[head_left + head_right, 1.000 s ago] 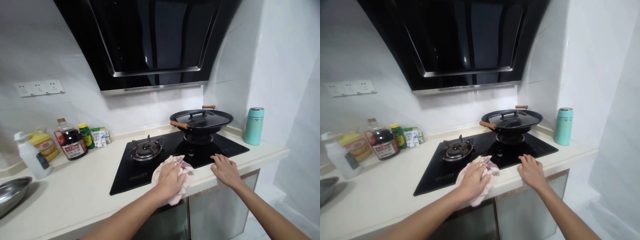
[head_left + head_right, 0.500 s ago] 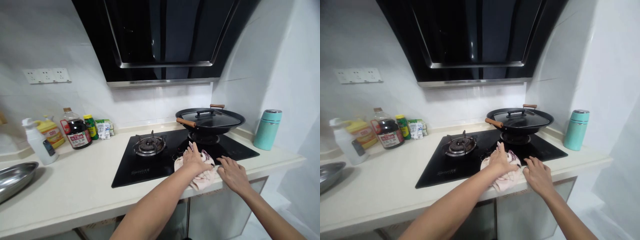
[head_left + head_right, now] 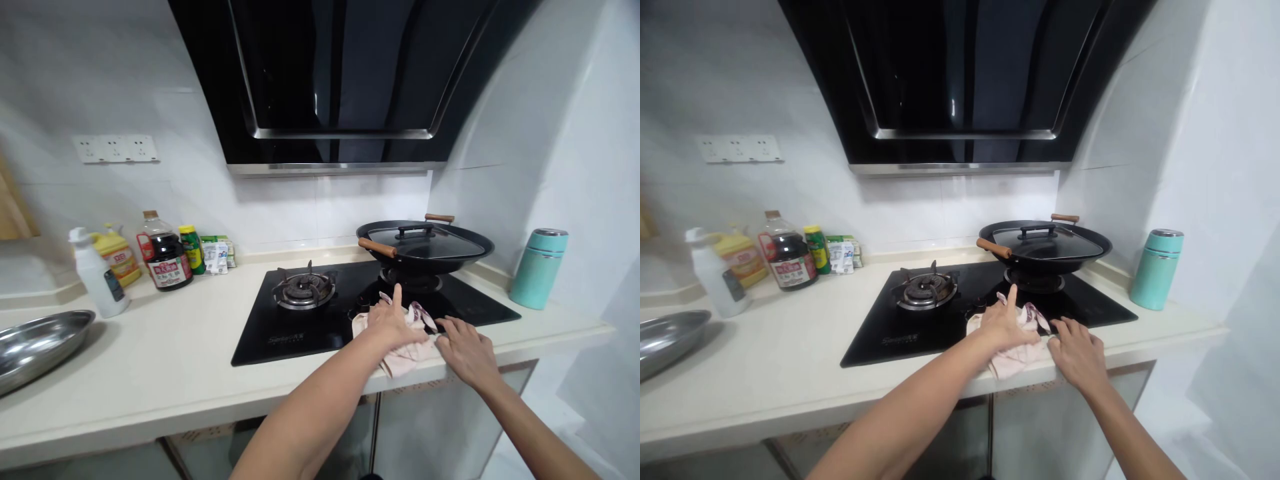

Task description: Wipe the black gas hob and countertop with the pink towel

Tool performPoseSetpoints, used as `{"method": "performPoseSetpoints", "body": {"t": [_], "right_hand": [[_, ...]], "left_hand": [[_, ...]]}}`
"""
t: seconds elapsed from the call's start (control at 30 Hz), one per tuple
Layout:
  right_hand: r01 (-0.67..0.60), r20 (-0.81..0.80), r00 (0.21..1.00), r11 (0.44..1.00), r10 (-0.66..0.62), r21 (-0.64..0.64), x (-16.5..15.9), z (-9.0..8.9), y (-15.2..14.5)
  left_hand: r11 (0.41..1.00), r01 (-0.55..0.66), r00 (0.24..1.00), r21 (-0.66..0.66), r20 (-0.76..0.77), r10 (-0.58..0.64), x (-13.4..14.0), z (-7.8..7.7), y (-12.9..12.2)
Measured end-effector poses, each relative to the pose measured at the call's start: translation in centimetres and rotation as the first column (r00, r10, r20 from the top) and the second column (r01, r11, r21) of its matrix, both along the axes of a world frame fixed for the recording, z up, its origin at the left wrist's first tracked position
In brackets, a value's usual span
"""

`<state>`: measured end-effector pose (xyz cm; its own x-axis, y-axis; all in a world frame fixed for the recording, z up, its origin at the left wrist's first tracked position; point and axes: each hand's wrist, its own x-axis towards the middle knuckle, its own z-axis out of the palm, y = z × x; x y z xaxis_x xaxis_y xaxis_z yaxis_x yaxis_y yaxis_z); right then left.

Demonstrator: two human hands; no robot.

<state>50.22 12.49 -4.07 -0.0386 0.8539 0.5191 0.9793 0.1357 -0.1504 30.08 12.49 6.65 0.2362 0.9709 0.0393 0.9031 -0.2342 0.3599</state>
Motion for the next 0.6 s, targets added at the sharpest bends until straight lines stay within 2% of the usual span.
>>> {"method": "performPoseSetpoints", "body": {"t": [0.23, 0.3, 0.47, 0.6], "right_hand": [[0.004, 0.01, 1.0, 1.0, -0.004, 0.007, 0.4, -0.6, 0.2], [-0.006, 0.013, 1.0, 1.0, 0.006, 0.019, 0.8, -0.9, 0.5], [-0.026, 0.073, 0.997, 1.0, 0.025, 0.011, 1.9, -1.4, 1.0], [-0.004, 0.049, 0.999, 0.999, 0.007, -0.049, 2.0, -1.0, 1.1]], "left_hand": [[0.998, 0.058, 0.998, 0.035, 0.004, -0.058, -0.4, -1.6, -4.3], [0.993, 0.108, 0.994, 0.052, 0.012, -0.108, -0.6, -2.4, -5.5], [0.951, 0.258, 0.966, 0.171, -0.017, -0.259, -2.3, -4.9, -7.1], [0.91, 0.27, 0.962, 0.314, -0.057, -0.266, -5.2, -6.1, -8.2]]}}
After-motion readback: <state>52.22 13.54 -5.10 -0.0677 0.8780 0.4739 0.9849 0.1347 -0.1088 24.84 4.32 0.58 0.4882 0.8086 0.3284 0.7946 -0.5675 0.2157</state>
